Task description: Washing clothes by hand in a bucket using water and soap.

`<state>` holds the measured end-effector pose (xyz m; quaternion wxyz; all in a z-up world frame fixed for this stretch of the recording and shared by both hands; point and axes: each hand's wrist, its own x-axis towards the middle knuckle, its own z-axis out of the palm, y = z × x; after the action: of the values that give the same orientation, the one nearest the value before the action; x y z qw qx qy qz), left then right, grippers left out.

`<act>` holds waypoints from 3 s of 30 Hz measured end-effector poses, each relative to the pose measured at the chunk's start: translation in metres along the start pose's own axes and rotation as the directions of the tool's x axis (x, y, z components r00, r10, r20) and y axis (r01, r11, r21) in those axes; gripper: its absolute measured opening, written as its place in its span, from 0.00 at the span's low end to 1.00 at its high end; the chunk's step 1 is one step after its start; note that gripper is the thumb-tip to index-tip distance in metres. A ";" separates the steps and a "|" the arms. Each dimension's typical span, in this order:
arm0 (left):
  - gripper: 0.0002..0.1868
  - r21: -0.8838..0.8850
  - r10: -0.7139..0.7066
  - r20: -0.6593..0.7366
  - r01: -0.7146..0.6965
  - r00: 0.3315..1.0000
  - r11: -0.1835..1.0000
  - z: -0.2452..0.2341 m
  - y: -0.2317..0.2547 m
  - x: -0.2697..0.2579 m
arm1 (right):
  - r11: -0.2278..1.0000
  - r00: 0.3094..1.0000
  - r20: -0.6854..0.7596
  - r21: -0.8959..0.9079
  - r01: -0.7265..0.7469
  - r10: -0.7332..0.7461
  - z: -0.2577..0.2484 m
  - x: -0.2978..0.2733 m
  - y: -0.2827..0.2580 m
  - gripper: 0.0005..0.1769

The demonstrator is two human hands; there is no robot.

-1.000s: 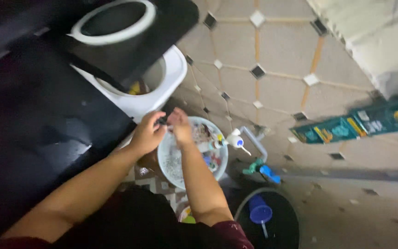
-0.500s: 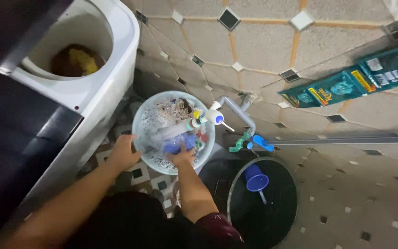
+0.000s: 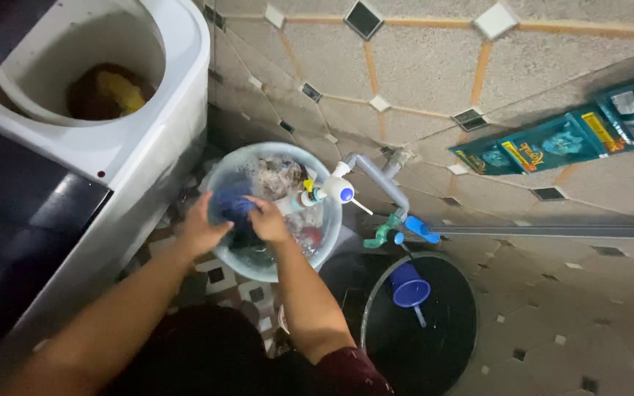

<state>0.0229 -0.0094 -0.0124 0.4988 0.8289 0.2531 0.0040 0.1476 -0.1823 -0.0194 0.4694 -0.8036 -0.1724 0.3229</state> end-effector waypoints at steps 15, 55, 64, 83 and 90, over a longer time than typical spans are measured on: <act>0.18 -0.096 0.129 -0.080 -0.137 0.988 0.986 0.020 0.064 0.028 | 0.990 0.930 -0.341 0.086 -0.110 0.133 -0.071 -0.023 -0.037 0.13; 0.16 -0.113 0.105 -0.013 -0.106 0.994 0.988 -0.022 0.004 0.019 | 0.639 0.991 0.064 0.759 -0.127 0.121 -0.023 0.058 0.155 0.14; 0.17 -0.087 0.107 -0.068 -0.112 0.992 0.990 -0.013 0.024 0.016 | 0.970 0.872 -0.478 -0.241 -0.016 -0.104 -0.011 -0.003 0.077 0.17; 0.26 -0.583 -0.523 0.359 0.623 0.773 0.521 -0.012 0.036 0.021 | 0.987 0.916 -0.368 0.078 -0.143 0.162 0.028 0.004 0.043 0.16; 0.40 -0.560 -0.451 0.741 0.829 0.497 -0.006 -0.046 0.146 0.020 | 0.793 0.856 -0.358 0.602 -0.093 0.373 -0.011 -0.086 -0.155 0.14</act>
<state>0.0895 -0.0175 0.1269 0.8281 0.1821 0.4709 -0.2435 0.0959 -0.1615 0.1493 0.6678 -0.6960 0.1505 0.2166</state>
